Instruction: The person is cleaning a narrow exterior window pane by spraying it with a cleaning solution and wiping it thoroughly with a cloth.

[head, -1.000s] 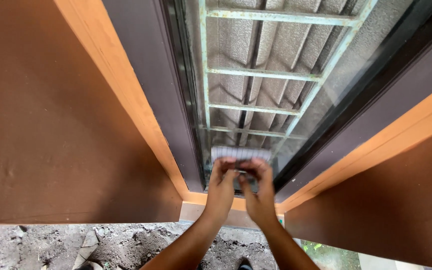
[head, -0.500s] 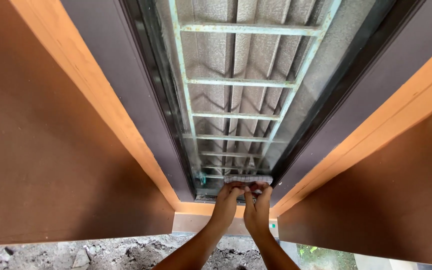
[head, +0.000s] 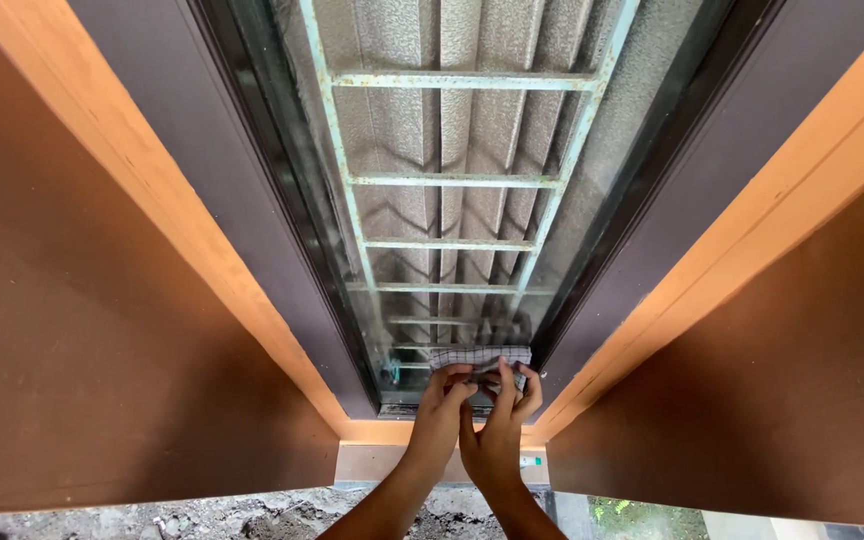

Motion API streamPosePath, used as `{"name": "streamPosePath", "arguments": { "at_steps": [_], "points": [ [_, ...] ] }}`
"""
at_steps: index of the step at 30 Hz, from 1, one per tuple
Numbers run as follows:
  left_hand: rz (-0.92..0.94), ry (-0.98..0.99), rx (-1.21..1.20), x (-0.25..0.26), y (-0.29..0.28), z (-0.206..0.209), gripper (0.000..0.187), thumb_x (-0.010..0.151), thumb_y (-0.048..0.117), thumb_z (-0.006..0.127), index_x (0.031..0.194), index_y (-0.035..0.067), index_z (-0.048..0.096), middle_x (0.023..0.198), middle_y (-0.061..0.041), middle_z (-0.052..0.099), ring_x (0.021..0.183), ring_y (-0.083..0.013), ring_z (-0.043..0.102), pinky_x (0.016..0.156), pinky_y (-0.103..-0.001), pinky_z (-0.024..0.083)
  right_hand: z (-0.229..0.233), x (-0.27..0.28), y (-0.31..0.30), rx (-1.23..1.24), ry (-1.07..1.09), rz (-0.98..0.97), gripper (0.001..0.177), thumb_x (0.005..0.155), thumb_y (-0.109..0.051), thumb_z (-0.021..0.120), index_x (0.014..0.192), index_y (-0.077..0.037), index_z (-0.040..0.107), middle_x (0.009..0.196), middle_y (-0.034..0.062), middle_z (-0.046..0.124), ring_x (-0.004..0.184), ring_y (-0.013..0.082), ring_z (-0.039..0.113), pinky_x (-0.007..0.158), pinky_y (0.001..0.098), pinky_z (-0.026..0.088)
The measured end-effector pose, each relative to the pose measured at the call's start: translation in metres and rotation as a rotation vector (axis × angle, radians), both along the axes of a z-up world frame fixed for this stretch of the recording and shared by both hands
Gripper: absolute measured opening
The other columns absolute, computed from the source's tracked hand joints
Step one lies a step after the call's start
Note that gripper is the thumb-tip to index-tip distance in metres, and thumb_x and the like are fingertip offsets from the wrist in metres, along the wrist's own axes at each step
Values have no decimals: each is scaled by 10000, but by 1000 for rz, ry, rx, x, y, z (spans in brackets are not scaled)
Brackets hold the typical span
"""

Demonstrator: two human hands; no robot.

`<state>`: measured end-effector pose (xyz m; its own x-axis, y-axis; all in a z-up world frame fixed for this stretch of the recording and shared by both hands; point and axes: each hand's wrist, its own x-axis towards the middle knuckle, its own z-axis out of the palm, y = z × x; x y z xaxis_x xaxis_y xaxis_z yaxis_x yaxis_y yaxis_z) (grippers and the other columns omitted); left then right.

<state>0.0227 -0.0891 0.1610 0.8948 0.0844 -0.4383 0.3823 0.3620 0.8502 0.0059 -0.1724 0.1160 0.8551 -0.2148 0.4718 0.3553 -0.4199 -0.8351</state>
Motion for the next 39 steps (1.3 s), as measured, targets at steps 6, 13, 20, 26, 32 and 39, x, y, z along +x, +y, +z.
{"name": "streamPosePath", "arguments": {
  "at_steps": [6,13,20,26,32,39],
  "points": [
    [-33,-93,63,-8,0,57,303,873,125,615,1169,146,672,1177,-14,652,1149,-166,638,1024,-290,464,34,9,-5,-140,-239,-6,694,942,-38,623,1541,44,282,1535,221,157,1060,293,629,990,421,542],
    [-122,-108,157,-13,1,57,300,915,147,610,1211,190,625,1221,4,640,1183,-142,624,1042,-296,449,-11,11,-6,-350,-194,-44,857,954,-292,661,1635,-97,177,1693,303,-57,1531,569,128,1110,607,344],
    [-199,-366,422,-15,12,90,343,912,294,679,1233,184,635,1189,43,677,1116,-96,638,916,-231,458,8,36,0,-699,-447,-280,790,1009,-322,628,1608,-2,224,1609,435,126,1494,630,262,1175,620,385],
    [-261,-530,415,-17,21,166,622,870,423,618,1447,220,508,1347,-58,664,1174,-142,654,985,-269,462,97,61,-7,-516,-377,-82,973,992,-390,681,1661,-105,35,1658,293,-250,1541,576,-201,1253,749,-11],
    [-280,-191,411,-22,23,96,380,909,318,648,1282,258,609,1320,46,696,1301,-81,613,1074,-286,436,-38,46,5,-546,-364,-127,720,1046,-293,496,1650,-127,140,1660,403,-56,1515,674,-35,1203,706,144],
    [-199,-271,428,-11,21,57,354,882,273,720,1224,216,647,1248,44,735,1217,-101,662,1060,-270,450,-31,55,-7,-878,-409,-319,609,1043,-267,347,1602,-43,262,1621,406,175,1489,627,236,1220,634,284]
  ]
}}
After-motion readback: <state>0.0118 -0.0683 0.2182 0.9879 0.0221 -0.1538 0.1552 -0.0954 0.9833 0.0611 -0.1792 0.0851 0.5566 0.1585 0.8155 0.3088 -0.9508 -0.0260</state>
